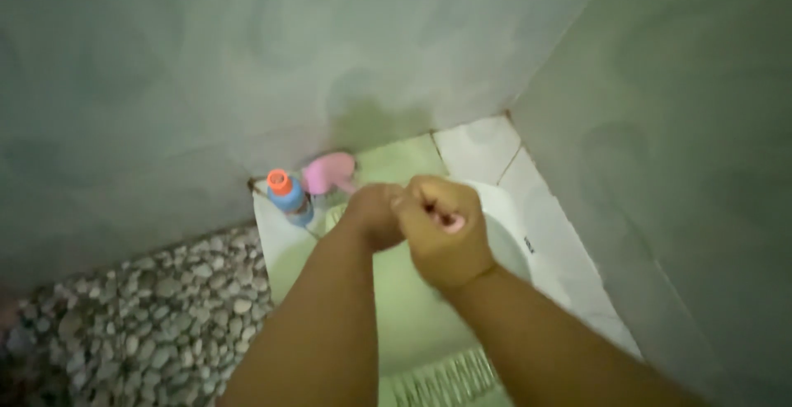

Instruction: Scrubbing a squat toilet with a pink brush and rinsing with water from a bucket.

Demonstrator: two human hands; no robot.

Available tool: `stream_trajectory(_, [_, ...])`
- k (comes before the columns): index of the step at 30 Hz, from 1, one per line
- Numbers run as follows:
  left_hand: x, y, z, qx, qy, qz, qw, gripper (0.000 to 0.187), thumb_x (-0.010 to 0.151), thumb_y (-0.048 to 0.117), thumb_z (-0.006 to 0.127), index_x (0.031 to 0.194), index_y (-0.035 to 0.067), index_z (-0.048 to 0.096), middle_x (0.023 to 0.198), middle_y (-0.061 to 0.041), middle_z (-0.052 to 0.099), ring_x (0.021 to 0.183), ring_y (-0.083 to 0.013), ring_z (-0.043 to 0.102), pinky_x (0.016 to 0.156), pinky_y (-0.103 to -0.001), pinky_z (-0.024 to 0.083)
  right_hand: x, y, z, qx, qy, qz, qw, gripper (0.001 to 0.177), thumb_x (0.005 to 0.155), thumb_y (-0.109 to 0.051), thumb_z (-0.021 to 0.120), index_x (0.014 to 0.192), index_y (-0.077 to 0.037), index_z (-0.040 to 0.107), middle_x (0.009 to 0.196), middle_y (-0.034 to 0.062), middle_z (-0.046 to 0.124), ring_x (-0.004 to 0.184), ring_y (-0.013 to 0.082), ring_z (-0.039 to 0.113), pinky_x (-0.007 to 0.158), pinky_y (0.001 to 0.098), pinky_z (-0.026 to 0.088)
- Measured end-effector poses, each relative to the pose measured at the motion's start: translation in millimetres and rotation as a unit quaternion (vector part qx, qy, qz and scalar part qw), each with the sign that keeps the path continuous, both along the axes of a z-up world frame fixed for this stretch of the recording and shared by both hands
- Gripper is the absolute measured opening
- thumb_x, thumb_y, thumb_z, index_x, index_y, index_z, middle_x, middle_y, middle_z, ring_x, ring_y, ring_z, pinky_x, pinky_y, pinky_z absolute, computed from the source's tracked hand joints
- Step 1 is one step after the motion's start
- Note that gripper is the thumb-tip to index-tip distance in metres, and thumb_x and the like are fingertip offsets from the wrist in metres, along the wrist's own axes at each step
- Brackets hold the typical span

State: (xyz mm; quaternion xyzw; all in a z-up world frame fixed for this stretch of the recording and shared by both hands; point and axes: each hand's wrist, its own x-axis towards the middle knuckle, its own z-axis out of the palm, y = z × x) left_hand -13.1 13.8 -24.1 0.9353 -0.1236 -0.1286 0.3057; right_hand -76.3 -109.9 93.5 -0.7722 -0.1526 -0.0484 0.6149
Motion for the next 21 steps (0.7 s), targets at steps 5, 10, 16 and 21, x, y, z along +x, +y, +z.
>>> stream_trajectory(5, [15, -17, 11, -0.116, -0.024, 0.052, 0.992, 0.036, 0.079, 0.045, 0.066, 0.090, 0.012, 0.076, 0.097, -0.017, 0.074, 0.094, -0.0375, 0.069, 0.078, -0.044, 0.055, 30, -22, 39, -0.089, -0.026, 0.088, 0.992, 0.027, 0.090, -0.007, 0.064, 0.065, -0.005, 0.055, 0.062, -0.0029, 0.055, 0.060, 0.0041, 0.047, 0.052, 0.0255, 0.040])
stream_trajectory(10, [43, -11, -5, -0.039, -0.113, 0.016, 0.993, 0.030, 0.092, 0.037, 0.056, 0.091, 0.013, 0.074, 0.095, -0.019, 0.073, 0.092, -0.0423, 0.068, 0.076, -0.049, 0.053, 38, -8, 41, -0.001, 0.011, 0.067, 0.998, 0.034, 0.097, -0.006, 0.060, 0.064, -0.004, 0.052, 0.063, -0.0009, 0.057, 0.061, 0.0057, 0.052, 0.059, 0.0262, 0.048])
stream_trajectory(16, [-2, 1, 3, -0.184, 0.048, 0.082, 0.978, 0.032, 0.075, 0.038, 0.072, 0.079, 0.006, 0.071, 0.081, -0.018, 0.077, 0.081, -0.0356, 0.075, 0.073, -0.042, 0.057, 8, -1, 1, -0.022, 0.005, -0.013, 1.000, 0.033, 0.092, -0.004, 0.066, 0.064, -0.002, 0.050, 0.061, 0.0011, 0.047, 0.059, 0.0081, 0.040, 0.052, 0.0283, 0.035])
stream_trajectory(21, [12, -26, 16, -0.092, 0.012, 0.082, 0.992, 0.033, 0.086, 0.040, 0.064, 0.088, 0.008, 0.074, 0.091, -0.020, 0.073, 0.088, -0.0388, 0.071, 0.079, -0.045, 0.055, 24, -27, 29, 0.014, 0.022, 0.045, 0.999, 0.028, 0.092, -0.002, 0.058, 0.064, -0.002, 0.050, 0.063, 0.0014, 0.056, 0.062, 0.0078, 0.051, 0.062, 0.0275, 0.051])
